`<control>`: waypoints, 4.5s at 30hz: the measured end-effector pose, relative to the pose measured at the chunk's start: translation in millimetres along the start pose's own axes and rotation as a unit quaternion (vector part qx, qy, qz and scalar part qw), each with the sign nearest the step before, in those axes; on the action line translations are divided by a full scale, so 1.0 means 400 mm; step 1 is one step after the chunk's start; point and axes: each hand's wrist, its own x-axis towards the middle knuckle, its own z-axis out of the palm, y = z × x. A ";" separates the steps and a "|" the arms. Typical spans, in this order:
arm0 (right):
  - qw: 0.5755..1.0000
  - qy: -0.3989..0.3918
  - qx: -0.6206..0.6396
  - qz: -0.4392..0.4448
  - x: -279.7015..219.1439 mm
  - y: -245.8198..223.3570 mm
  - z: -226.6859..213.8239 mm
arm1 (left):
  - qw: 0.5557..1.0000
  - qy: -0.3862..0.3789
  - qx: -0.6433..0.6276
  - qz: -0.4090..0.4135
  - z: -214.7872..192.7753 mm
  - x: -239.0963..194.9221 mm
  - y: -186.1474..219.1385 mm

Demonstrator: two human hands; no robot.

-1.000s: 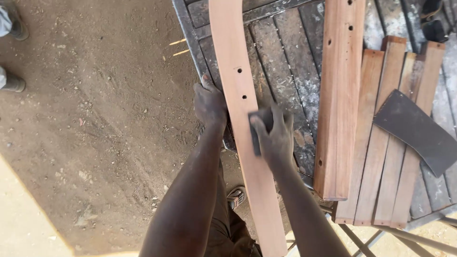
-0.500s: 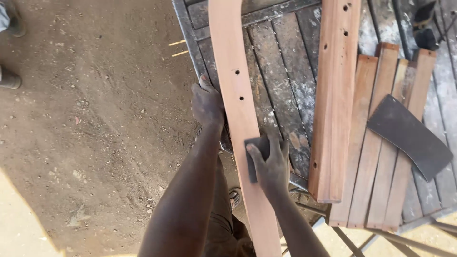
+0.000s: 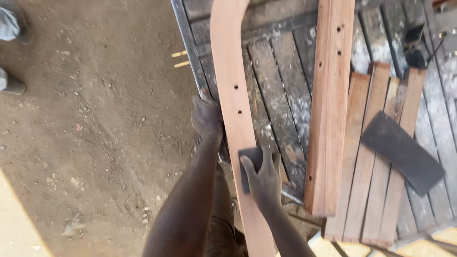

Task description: Sanding a curved wooden component using a sanding block

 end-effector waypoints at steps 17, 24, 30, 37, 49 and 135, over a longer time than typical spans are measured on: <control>0.998 -0.060 -0.024 0.025 -0.012 0.022 -0.020 | 0.999 -0.051 -0.011 -0.008 -0.023 -0.021 0.022; 0.994 -0.032 0.014 -0.101 0.300 -0.110 0.046 | 0.998 -0.057 0.001 -0.023 -0.029 -0.025 0.018; 0.997 -0.047 0.001 -0.063 0.143 -0.088 0.001 | 0.997 -0.067 0.006 -0.026 -0.040 -0.029 0.025; 0.996 -0.080 -0.025 0.043 0.069 -0.042 -0.016 | 1.000 -0.002 0.022 -0.007 0.007 -0.011 0.006; 0.999 -0.042 -0.014 -0.007 0.105 -0.093 -0.005 | 1.000 -0.017 -0.007 -0.004 -0.007 -0.012 0.018; 0.996 -0.036 -0.043 0.072 -0.015 0.051 -0.064 | 0.999 -0.050 -0.010 0.006 -0.027 -0.029 0.020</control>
